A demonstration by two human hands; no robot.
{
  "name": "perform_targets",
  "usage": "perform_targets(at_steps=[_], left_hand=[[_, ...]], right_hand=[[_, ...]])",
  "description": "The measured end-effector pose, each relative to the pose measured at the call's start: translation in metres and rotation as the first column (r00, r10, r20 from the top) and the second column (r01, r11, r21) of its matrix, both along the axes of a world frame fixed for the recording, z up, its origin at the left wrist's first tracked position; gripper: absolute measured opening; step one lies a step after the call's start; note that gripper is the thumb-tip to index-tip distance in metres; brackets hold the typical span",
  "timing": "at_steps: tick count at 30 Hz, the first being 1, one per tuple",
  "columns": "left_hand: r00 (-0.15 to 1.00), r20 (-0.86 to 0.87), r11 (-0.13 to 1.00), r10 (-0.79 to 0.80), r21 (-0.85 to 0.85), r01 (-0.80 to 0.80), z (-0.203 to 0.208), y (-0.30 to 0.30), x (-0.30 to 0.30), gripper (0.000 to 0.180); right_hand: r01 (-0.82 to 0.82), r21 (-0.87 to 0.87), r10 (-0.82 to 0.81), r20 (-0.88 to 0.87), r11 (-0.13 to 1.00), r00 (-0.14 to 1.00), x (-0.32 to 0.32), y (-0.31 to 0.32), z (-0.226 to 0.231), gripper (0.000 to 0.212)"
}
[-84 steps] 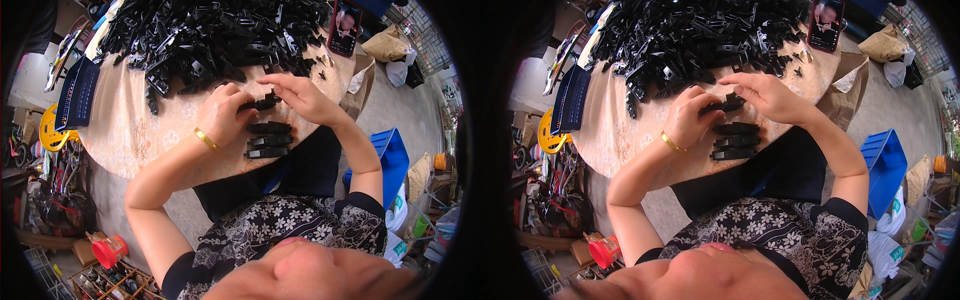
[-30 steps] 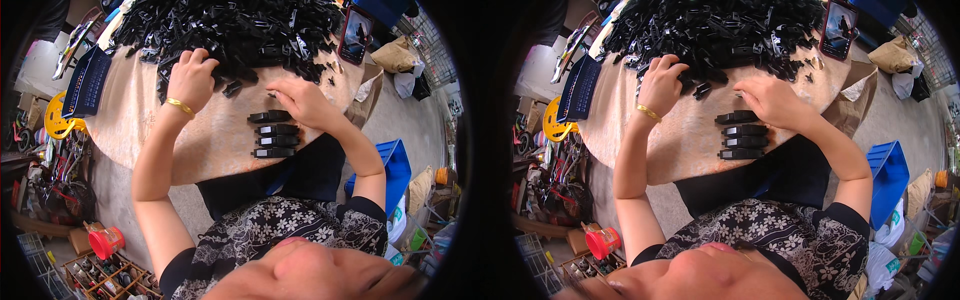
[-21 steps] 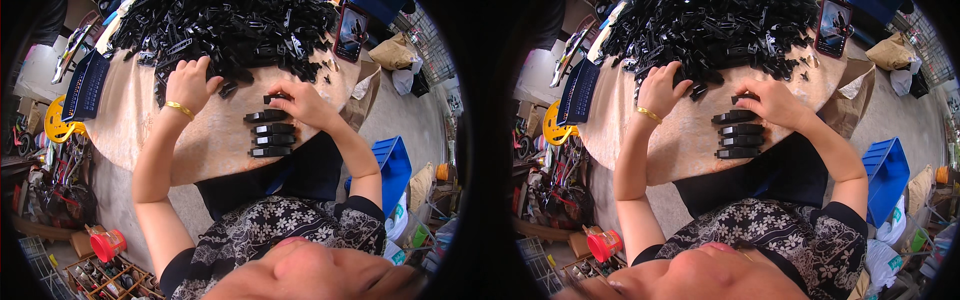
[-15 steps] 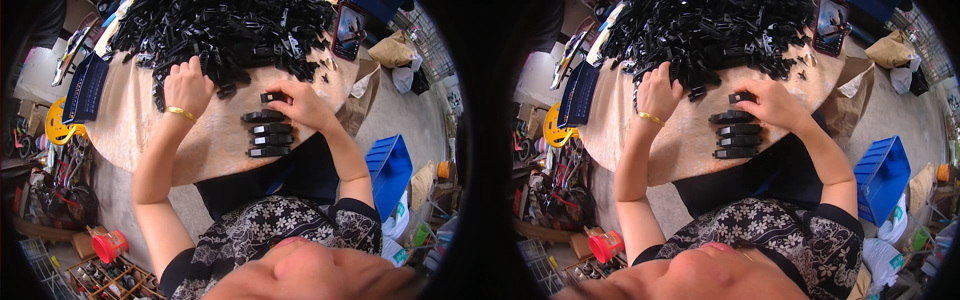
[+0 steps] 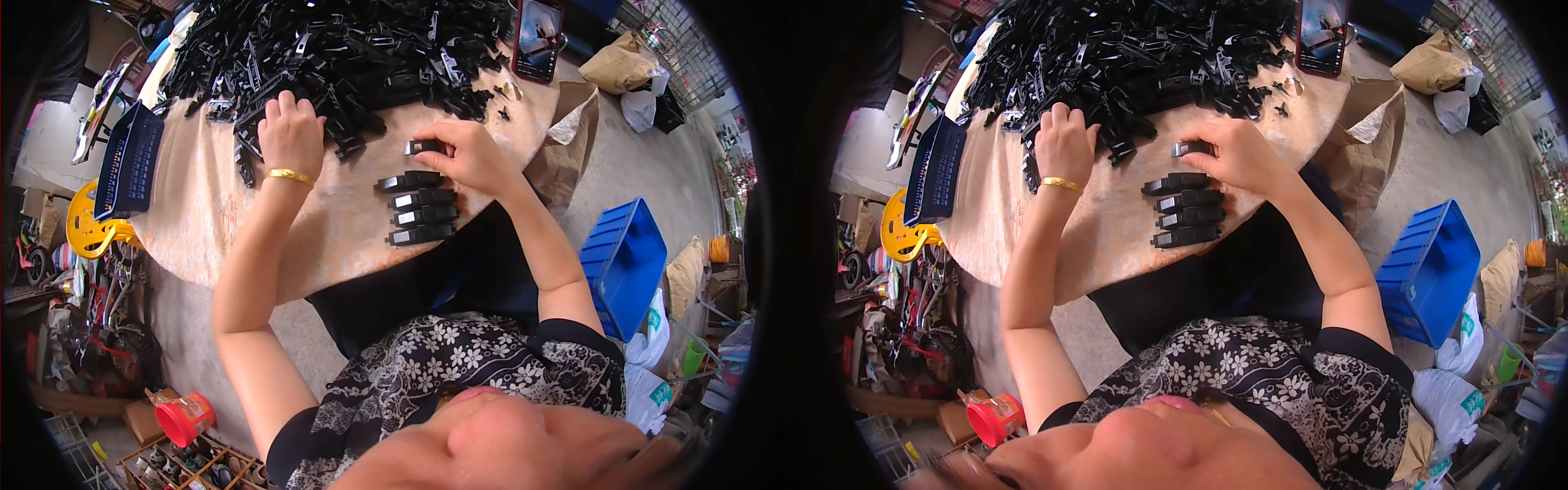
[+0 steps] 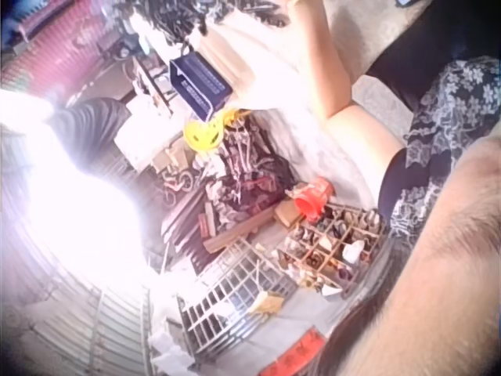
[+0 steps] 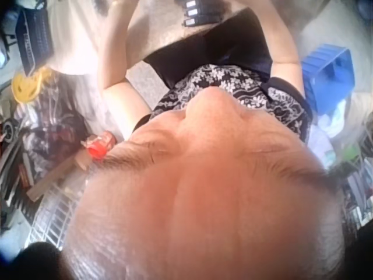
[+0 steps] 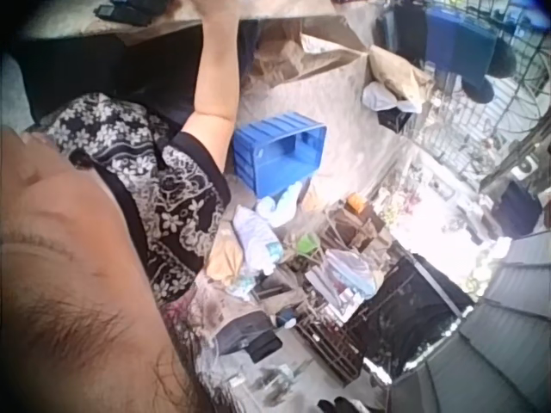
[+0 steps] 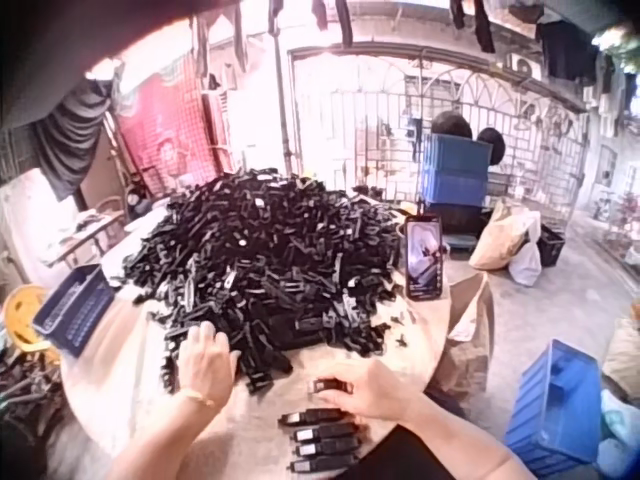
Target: The person assembles plastic components by hand, attaching smaller plastic pieces onto plastic parts picked from a pile, and stacks the assembled items on the table.
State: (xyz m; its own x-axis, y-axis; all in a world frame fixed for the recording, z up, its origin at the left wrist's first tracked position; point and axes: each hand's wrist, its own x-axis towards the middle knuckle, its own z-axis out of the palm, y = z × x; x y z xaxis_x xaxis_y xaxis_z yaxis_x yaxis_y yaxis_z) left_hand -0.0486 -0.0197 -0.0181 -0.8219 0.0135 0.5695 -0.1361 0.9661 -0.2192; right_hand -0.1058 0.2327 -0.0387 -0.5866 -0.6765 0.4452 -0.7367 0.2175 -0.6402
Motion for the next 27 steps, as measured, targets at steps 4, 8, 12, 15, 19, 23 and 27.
perform_targets(at_steps=[4, 8, 12, 15, 19, 23, 27], left_hand=[[0.994, 0.095, 0.998, 0.044, 0.03, -0.047, -0.003, -0.002, -0.007, 0.011], [0.991, 0.104, 0.996, 0.087, -0.002, -0.087, -0.005, 0.002, -0.007, 0.009], [0.999, 0.006, 0.997, -0.041, -0.068, 0.042, -0.005, 0.003, -0.003, 0.007], [0.986, -0.082, 0.985, -0.148, -0.098, 0.14, -0.001, 0.001, 0.001, 0.005], [0.994, -0.015, 0.993, -0.108, -0.047, 0.107, 0.009, 0.002, 0.004, 0.013], [0.945, -0.165, 0.931, -0.281, 0.191, 0.31, 0.01, 0.002, 0.008, 0.018], [0.856, -0.335, 0.749, -0.393, 0.424, 0.509, 0.014, 0.022, 0.014, 0.016]], right_hand=[[0.022, -0.046, -0.019, 0.069, 0.999, 0.997, 0.0, -0.003, 0.0, 0.024], [0.034, -0.028, -0.031, 0.098, 0.999, 0.995, -0.001, -0.004, -0.002, 0.025], [0.031, -0.034, -0.028, 0.099, 0.999, 0.995, -0.007, -0.002, -0.007, 0.024], [0.0, -0.003, 0.0, 0.111, 1.0, 0.994, -0.009, -0.001, -0.005, 0.025], [0.004, 0.042, -0.007, 0.088, 0.999, 0.996, -0.011, -0.003, -0.003, 0.026], [0.015, -0.032, -0.009, 0.169, 0.999, 0.986, -0.011, -0.006, -0.007, 0.024], [0.003, -0.184, 0.025, 0.152, 0.983, 0.988, -0.017, -0.006, -0.009, 0.023]])
